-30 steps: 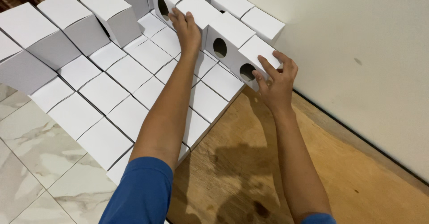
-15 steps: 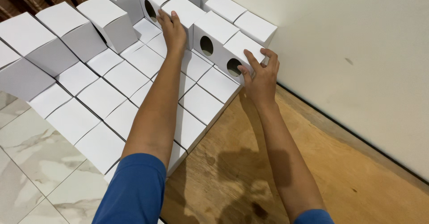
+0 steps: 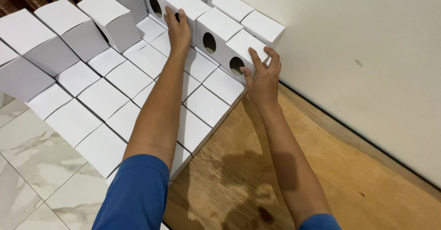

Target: The person assembles white cardboard boxes by folding the flat pieces along pre-cut lines and tucking the flaps into slots to form a cube shape. They repeat this process for multiple boxes and place the finished ones in a stack on the table.

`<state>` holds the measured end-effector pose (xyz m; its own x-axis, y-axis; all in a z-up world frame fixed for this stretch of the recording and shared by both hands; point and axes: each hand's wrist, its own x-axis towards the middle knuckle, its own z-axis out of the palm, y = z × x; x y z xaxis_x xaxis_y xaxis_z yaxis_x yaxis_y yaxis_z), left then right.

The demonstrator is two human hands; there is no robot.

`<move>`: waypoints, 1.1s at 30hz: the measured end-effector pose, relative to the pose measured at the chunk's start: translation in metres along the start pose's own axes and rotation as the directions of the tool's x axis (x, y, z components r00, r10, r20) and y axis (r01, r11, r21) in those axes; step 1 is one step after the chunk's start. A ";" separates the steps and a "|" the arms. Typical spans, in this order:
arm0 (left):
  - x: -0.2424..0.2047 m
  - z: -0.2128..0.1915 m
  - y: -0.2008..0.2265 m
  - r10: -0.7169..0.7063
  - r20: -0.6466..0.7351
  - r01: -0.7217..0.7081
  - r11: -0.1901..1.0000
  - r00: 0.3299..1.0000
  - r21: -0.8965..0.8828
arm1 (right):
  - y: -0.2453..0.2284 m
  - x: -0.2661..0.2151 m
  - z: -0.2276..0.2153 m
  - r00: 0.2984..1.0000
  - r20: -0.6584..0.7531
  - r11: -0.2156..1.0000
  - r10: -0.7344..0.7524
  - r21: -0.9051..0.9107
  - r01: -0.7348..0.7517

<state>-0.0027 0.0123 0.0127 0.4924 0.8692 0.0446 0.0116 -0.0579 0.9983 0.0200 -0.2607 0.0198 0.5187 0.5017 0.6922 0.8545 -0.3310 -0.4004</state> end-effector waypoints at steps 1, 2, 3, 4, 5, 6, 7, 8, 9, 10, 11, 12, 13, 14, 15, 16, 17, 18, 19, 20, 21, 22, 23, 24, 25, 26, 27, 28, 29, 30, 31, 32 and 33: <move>0.001 -0.001 0.001 0.002 0.001 -0.002 1.000 1.000 0.001 | 0.000 0.001 0.000 1.000 -0.002 1.000 0.001 0.000 -0.001; 0.001 -0.002 0.001 0.008 0.003 -0.008 1.000 1.000 0.008 | 0.000 0.000 0.000 1.000 0.001 1.000 -0.007 0.001 0.007; 0.002 -0.003 0.000 0.014 0.004 -0.014 1.000 1.000 0.014 | 0.000 0.000 0.001 1.000 0.004 1.000 -0.015 0.002 0.015; 0.001 -0.003 0.001 0.012 0.003 -0.012 1.000 1.000 0.017 | -0.002 0.000 0.000 1.000 0.007 1.000 -0.014 0.004 0.014; 0.000 -0.004 0.002 0.000 0.005 0.000 1.000 1.000 0.018 | -0.003 0.000 -0.001 1.000 0.021 1.000 -0.002 0.000 0.002; -0.001 -0.004 0.003 -0.010 0.008 0.010 1.000 1.000 0.018 | -0.005 0.001 -0.003 0.999 0.034 1.000 0.008 -0.006 -0.008; -0.001 -0.004 0.002 -0.012 0.006 0.012 1.000 1.000 0.019 | -0.003 0.000 -0.001 0.999 0.036 1.000 0.009 -0.004 -0.009; -0.001 -0.004 0.000 -0.003 0.005 0.003 0.999 1.000 0.036 | -0.001 -0.001 0.001 1.000 0.030 1.000 0.002 0.004 -0.002; -0.002 -0.004 -0.001 0.006 0.003 -0.006 0.999 1.000 0.053 | 0.000 -0.002 0.003 1.000 0.025 1.000 -0.005 0.013 0.005; -0.007 -0.004 0.001 0.006 0.001 -0.006 0.999 1.000 0.054 | -0.001 -0.001 0.002 1.000 0.025 1.000 -0.005 0.015 0.005; -0.012 -0.004 0.004 0.007 0.006 -0.008 0.998 1.000 0.063 | -0.003 0.000 0.001 0.999 0.045 1.000 0.009 0.016 -0.010; -0.017 -0.005 0.007 0.010 0.009 -0.011 0.997 1.000 0.071 | -0.005 0.002 0.001 0.998 0.064 1.000 0.021 0.017 -0.022; -0.021 -0.005 0.008 0.013 0.007 -0.013 0.997 1.000 0.072 | -0.003 0.002 0.004 0.998 0.062 1.000 0.019 0.020 -0.021; -0.026 -0.005 0.010 0.019 0.017 -0.020 0.998 1.000 0.067 | -0.001 0.002 0.006 0.999 0.041 1.000 -0.015 -0.024 0.016; -0.031 -0.006 0.012 0.024 0.028 -0.026 0.998 0.999 0.062 | 0.001 0.003 0.009 0.998 0.021 0.996 -0.051 -0.068 0.052; -0.033 -0.005 0.013 0.027 0.025 -0.029 0.998 0.999 0.060 | -0.001 0.004 0.008 0.998 0.020 0.996 -0.055 -0.067 0.056; -0.035 -0.005 0.014 0.029 0.030 -0.031 0.998 0.999 0.063 | -0.002 0.005 0.008 0.999 0.022 0.996 -0.045 -0.074 0.046; -0.037 -0.004 0.014 0.029 0.036 -0.032 0.997 0.999 0.068 | -0.004 0.005 0.007 0.999 0.025 0.996 -0.033 -0.080 0.035; -0.033 -0.003 0.011 0.031 0.035 -0.033 0.997 0.999 0.068 | -0.003 0.006 0.008 0.999 0.024 0.996 -0.035 -0.079 0.037; -0.031 -0.001 0.007 0.062 0.029 -0.063 0.996 0.998 0.064 | -0.002 0.005 0.008 0.999 0.024 0.995 -0.035 -0.089 0.037; -0.029 0.001 0.003 0.092 0.024 -0.094 0.994 0.995 0.061 | -0.001 0.005 0.009 0.999 0.025 0.994 -0.036 -0.100 0.038; -0.036 0.001 0.008 0.091 0.025 -0.093 0.994 0.996 0.062 | -0.002 0.005 0.006 0.999 0.025 0.994 -0.034 -0.100 0.037; -0.043 0.001 0.013 0.106 0.022 -0.107 0.993 0.994 0.050 | -0.004 0.005 0.003 0.998 0.048 0.993 -0.033 -0.116 0.038; -0.050 0.000 0.018 0.119 0.017 -0.120 0.992 0.993 0.038 | -0.006 0.005 0.001 0.997 0.073 0.991 -0.033 -0.130 0.042; -0.056 0.002 0.017 0.117 0.016 -0.117 0.992 0.993 0.040 | -0.009 0.004 -0.002 0.997 0.076 0.991 -0.032 -0.128 0.042; -0.061 0.003 0.016 0.157 -0.010 -0.157 0.987 0.987 0.043 | -0.012 0.003 -0.006 0.993 0.106 0.991 0.056 -0.129 -0.042; -0.067 0.004 0.015 0.198 -0.036 -0.196 0.979 0.980 0.048 | -0.015 0.001 -0.010 0.980 0.136 0.983 0.143 -0.132 -0.125; -0.081 0.006 0.018 0.194 -0.036 -0.192 0.980 0.980 0.051 | -0.014 -0.002 -0.012 0.979 0.140 0.983 0.146 -0.130 -0.128; -0.096 0.007 0.021 0.251 -0.052 -0.249 0.967 0.966 0.053 | -0.012 -0.006 -0.015 0.991 0.101 0.988 0.093 -0.131 -0.079; -0.112 0.010 0.023 0.307 -0.064 -0.303 0.951 0.950 0.057 | -0.010 -0.012 -0.019 0.997 0.061 0.990 0.044 -0.136 -0.035; -0.131 0.010 0.030 0.303 -0.059 -0.299 0.952 0.951 0.062 | -0.014 -0.016 -0.025 0.997 0.064 0.990 0.051 -0.134 -0.042; -0.153 0.013 0.035 0.320 -0.031 -0.318 0.947 0.947 0.041 | -0.018 -0.024 -0.033 0.999 0.028 0.996 0.040 -0.083 -0.038; -0.175 0.018 0.040 0.337 -0.004 -0.337 0.941 0.942 0.018 | -0.020 -0.032 -0.041 0.999 -0.010 0.999 0.031 -0.033 -0.031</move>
<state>-0.0730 -0.1510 0.0443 0.4638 0.8010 0.3784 -0.1388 -0.3562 0.9240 -0.0148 -0.3030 0.0308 0.5445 0.4834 0.6854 0.8365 -0.3724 -0.4019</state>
